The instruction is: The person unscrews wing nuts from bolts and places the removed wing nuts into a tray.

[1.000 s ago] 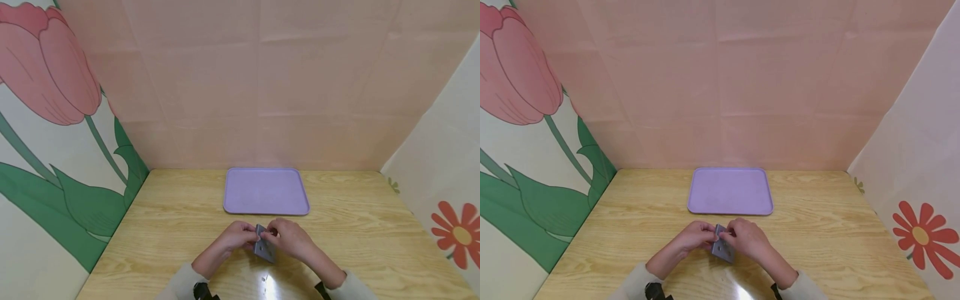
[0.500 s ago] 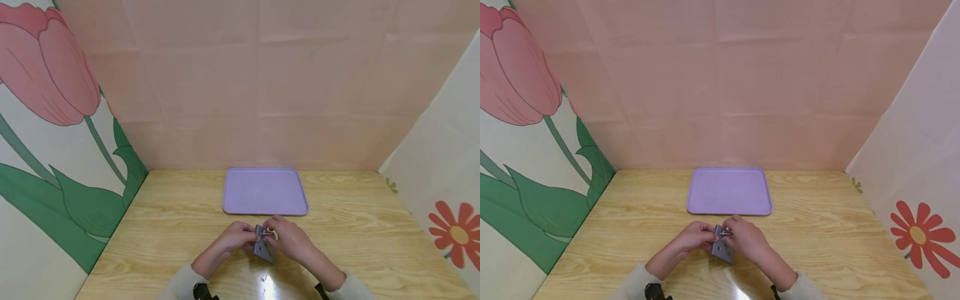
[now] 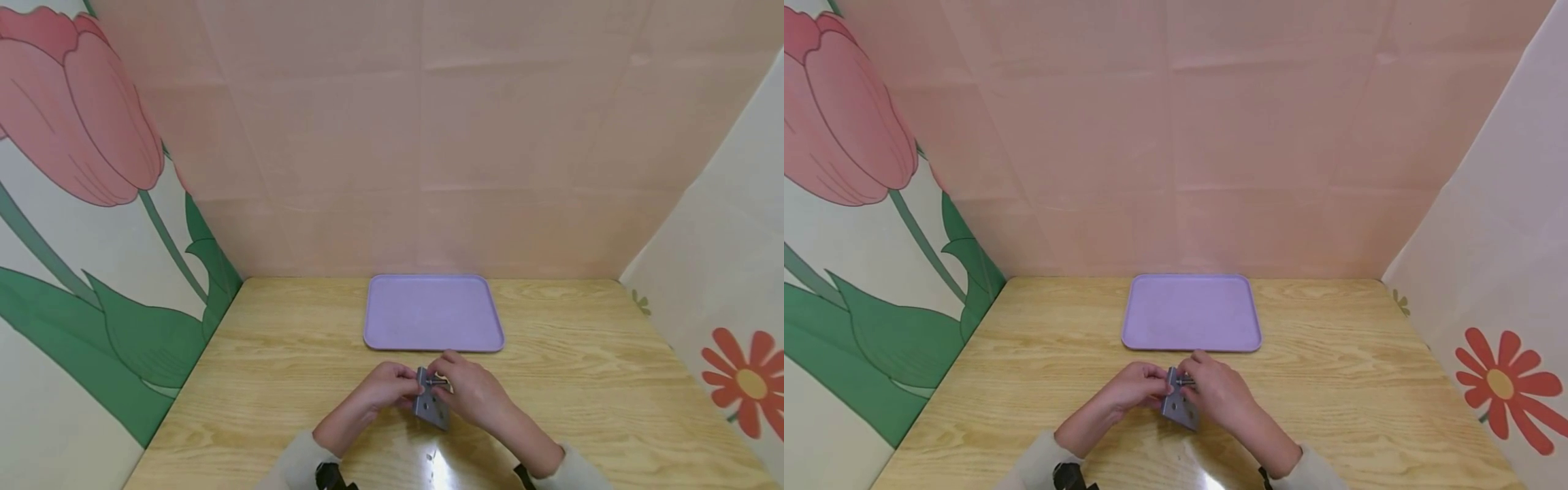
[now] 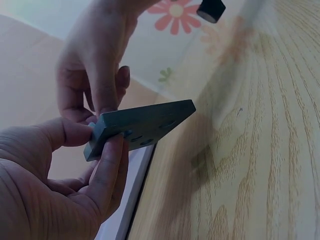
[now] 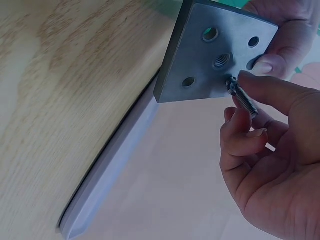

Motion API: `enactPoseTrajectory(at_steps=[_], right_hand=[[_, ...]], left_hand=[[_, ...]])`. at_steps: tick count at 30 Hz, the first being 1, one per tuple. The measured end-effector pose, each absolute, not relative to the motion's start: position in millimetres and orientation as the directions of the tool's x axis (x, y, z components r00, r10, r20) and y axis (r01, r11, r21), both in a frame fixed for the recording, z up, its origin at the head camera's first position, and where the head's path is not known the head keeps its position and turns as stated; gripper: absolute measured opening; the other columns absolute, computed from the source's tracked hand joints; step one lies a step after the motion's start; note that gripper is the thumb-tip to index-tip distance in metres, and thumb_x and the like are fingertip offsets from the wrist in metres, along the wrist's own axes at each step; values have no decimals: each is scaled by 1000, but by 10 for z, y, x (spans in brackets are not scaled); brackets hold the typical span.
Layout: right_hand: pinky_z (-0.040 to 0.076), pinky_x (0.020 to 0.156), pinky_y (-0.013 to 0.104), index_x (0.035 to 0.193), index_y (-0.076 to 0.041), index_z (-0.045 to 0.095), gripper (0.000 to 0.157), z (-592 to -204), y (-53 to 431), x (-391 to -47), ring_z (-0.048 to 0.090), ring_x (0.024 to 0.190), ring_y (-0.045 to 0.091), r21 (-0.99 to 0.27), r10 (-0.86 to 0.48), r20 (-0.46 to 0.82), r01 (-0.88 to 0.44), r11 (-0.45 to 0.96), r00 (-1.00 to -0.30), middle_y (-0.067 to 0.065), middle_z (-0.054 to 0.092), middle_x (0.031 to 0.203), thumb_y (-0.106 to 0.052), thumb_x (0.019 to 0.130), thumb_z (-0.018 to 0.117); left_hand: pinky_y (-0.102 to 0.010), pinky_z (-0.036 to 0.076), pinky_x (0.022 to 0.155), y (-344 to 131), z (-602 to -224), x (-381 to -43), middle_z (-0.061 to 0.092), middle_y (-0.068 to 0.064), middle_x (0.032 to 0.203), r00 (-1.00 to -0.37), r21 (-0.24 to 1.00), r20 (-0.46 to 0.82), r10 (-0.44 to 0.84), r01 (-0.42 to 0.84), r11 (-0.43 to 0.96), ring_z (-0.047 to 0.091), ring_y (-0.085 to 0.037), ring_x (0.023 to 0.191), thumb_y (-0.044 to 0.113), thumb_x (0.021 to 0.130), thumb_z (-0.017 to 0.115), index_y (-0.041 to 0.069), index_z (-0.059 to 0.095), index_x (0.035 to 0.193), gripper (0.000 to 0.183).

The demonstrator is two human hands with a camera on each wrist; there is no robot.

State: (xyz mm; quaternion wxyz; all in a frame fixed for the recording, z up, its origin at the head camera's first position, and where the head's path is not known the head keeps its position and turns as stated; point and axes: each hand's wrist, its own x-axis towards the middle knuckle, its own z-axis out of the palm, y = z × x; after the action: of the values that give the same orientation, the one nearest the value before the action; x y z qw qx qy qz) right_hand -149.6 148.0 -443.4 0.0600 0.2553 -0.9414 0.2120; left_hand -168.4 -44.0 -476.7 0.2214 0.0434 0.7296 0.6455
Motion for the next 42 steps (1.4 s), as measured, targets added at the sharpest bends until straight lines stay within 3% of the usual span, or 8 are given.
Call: enactPoseTrajectory(at_steps=[8,15,20,26,42], right_hand=[[52,63,25,99,-18,73,13,-4456,1479,-1520,63,79,10,-423,-415,185,-454,784,-891,-5,64,97,-30,93,73],[50,63,28,92,-18,72,22,-4458,1490,-1541,62,76,13,-488,-335,154,-367,792,-929,-8,63,88,-38,96,67],[46,58,28,91,-17,73,25,-4450,1498,-1556,53,68,8,-558,-284,44,-260,788,-958,-8,62,82,-39,99,64],[45,58,30,91,-15,74,33,-4461,1501,-1570,53,68,11,-597,-248,-64,-162,786,-967,-5,66,81,-43,101,59],[39,53,29,82,-15,71,36,-4480,1490,-1573,48,60,13,-576,-271,-109,-162,801,-956,-4,55,67,-42,102,56]], left_hand=[[-31,61,70,-448,-4761,-1677,71,-5,87,-896,959,-275,348,-233,159,67,-14,77,6,84,70,-7,71,100,21],[-36,62,73,-452,-4767,-1676,71,-6,89,-898,955,-284,336,-235,179,67,-16,77,6,84,70,-7,70,101,22],[-38,62,74,-457,-4763,-1685,71,-7,89,-897,953,-288,335,-235,189,67,-16,78,6,84,70,-8,70,102,22],[-38,62,73,-445,-4772,-1700,71,-6,88,-901,956,-279,333,-227,186,67,-15,77,5,83,69,-8,70,101,21],[-36,61,75,-458,-4732,-1687,72,-8,92,-888,950,-299,348,-244,194,69,-16,79,7,84,70,-5,71,102,22]])
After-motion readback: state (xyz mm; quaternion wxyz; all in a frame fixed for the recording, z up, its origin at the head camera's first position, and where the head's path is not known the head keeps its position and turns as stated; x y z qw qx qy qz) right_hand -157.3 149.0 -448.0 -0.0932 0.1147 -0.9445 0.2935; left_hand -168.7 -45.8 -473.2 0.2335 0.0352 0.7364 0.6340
